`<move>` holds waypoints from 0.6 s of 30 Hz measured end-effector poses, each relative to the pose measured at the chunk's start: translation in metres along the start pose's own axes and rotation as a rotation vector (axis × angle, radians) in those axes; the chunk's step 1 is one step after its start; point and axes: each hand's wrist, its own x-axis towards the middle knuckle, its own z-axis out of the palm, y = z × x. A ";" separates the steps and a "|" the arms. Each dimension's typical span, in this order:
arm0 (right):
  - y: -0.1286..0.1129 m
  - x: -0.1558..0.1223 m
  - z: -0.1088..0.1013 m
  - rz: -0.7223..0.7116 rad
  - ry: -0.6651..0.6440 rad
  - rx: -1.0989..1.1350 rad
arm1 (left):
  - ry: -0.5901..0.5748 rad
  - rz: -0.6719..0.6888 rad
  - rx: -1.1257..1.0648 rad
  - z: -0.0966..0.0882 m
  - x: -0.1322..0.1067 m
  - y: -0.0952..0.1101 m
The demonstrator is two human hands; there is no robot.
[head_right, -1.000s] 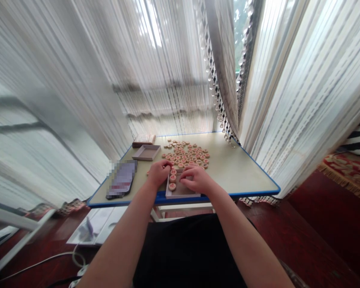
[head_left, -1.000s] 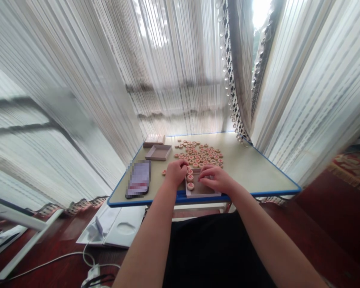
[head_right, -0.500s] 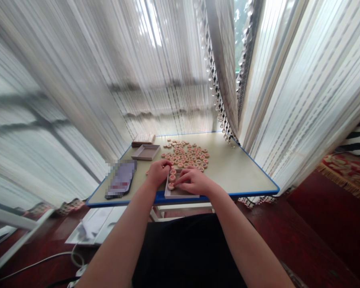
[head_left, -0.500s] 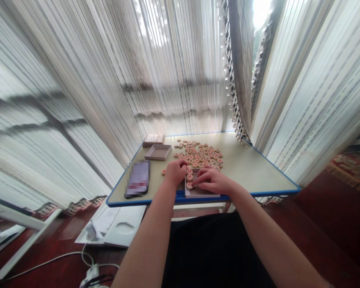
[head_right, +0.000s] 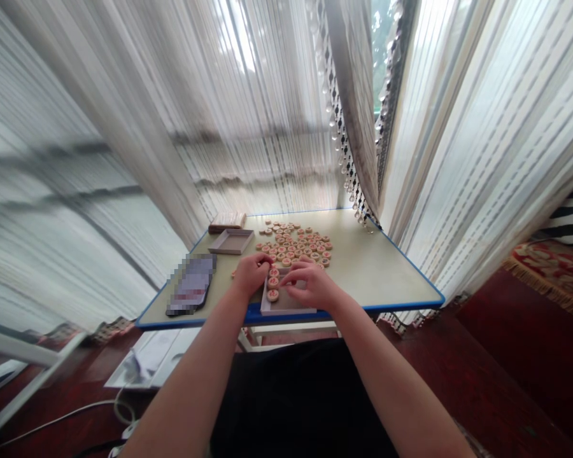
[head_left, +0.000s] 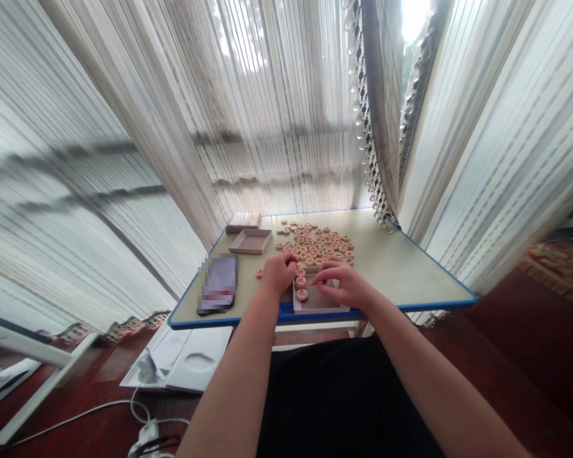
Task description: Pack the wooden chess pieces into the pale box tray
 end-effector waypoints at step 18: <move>-0.007 0.020 0.017 -0.073 -0.217 -0.107 | -0.019 -0.028 0.031 -0.002 0.000 0.001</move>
